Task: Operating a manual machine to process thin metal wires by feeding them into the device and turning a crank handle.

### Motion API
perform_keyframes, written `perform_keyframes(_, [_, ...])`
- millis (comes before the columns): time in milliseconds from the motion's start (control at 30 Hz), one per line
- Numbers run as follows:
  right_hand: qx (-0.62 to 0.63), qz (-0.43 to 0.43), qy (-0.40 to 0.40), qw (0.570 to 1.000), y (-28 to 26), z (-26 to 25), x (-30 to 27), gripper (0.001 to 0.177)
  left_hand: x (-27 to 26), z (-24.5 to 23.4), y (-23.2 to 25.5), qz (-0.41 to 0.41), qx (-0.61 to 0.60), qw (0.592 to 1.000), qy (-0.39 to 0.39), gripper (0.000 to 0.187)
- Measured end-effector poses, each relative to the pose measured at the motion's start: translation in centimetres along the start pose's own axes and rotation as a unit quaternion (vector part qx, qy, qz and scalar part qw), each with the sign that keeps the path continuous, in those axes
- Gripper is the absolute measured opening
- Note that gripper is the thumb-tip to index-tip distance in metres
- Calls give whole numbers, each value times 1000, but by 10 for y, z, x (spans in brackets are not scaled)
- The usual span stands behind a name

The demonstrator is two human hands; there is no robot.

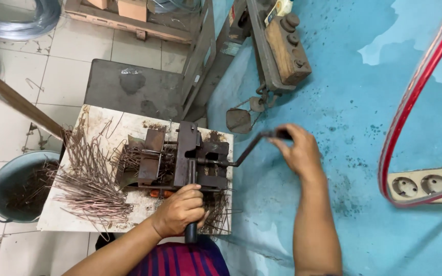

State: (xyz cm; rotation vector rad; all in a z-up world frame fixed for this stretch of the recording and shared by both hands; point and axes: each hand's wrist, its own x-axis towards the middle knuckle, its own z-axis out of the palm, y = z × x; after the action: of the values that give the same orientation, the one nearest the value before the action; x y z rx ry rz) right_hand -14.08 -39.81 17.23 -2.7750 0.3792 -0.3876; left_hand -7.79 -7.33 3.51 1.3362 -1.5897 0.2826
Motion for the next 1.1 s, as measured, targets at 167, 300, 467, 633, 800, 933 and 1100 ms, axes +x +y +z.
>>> perform_keyframes(167, [-31, 157, -177, 971, 9, 124, 53, 32, 3, -2, 1, -1, 17, 1000, -2, 33])
perform_keyframes(300, [-164, 72, -503, 846, 128, 292, -32, 27, 5, -4, 4, 1, 12, 1000, 9, 33])
perform_keyframes(467, [2, -26, -570, 821, -10, 87, -94, 27, 1, -2, 0, 2, 27, 1000, 1, 32])
perform_keyframes(633, [63, 88, -425, 899, -32, -35, -32, 21, 1, 1, 0, 4, 26, 1000, 7, 34])
perform_keyframes(800, [-45, 29, -43, 998, 69, 120, 76, 37, 2, -3, -1, 4, 29, 1000, 1, 33])
perform_keyframes(933, [-120, 159, -341, 919, 81, 236, 1, 30, -3, 0, -4, 7, 21, 1000, -16, 31])
perform_keyframes(1100, [-3, 40, -585, 810, -17, 104, -103, 24, 0, -4, -1, 6, 30, 1000, 4, 32])
